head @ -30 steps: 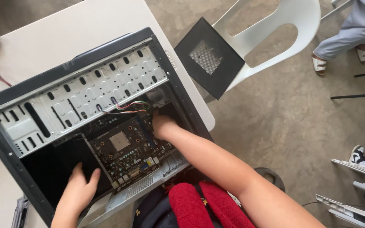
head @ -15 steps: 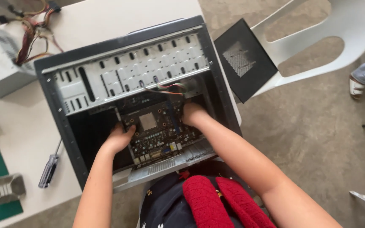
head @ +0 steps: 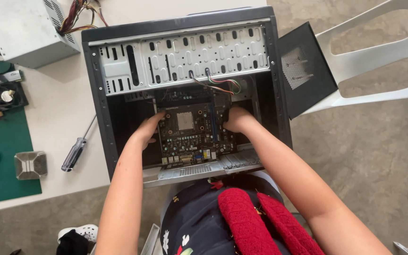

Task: Installing a motherboard and a power supply unit into a computer chassis.

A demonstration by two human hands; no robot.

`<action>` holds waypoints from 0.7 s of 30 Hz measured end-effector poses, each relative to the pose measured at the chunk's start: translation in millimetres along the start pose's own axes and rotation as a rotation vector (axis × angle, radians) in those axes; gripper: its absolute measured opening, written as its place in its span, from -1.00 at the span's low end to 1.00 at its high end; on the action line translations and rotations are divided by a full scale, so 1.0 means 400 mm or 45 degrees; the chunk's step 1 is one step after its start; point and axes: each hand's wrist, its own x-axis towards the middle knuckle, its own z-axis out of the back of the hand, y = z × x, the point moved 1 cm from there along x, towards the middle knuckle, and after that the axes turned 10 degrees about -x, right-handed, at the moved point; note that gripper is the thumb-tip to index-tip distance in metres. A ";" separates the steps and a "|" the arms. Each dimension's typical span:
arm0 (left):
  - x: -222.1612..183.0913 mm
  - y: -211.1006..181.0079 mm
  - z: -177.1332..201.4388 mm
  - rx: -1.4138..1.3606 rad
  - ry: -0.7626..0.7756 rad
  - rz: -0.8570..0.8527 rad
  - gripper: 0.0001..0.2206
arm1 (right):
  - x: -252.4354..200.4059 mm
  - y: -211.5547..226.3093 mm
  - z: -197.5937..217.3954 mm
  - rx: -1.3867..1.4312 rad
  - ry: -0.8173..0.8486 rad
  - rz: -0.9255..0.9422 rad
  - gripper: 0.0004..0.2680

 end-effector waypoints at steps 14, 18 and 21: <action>0.100 0.063 0.007 0.170 -0.076 0.030 -0.12 | 0.015 -0.015 -0.011 0.014 0.027 -0.011 -0.49; 0.269 0.157 0.028 0.537 -0.155 -0.078 -0.47 | -0.059 0.015 0.053 -0.004 0.054 -0.049 -0.42; 0.252 0.155 0.016 0.532 -0.206 -0.085 -0.53 | -0.056 0.023 0.057 -0.027 0.085 -0.070 -0.41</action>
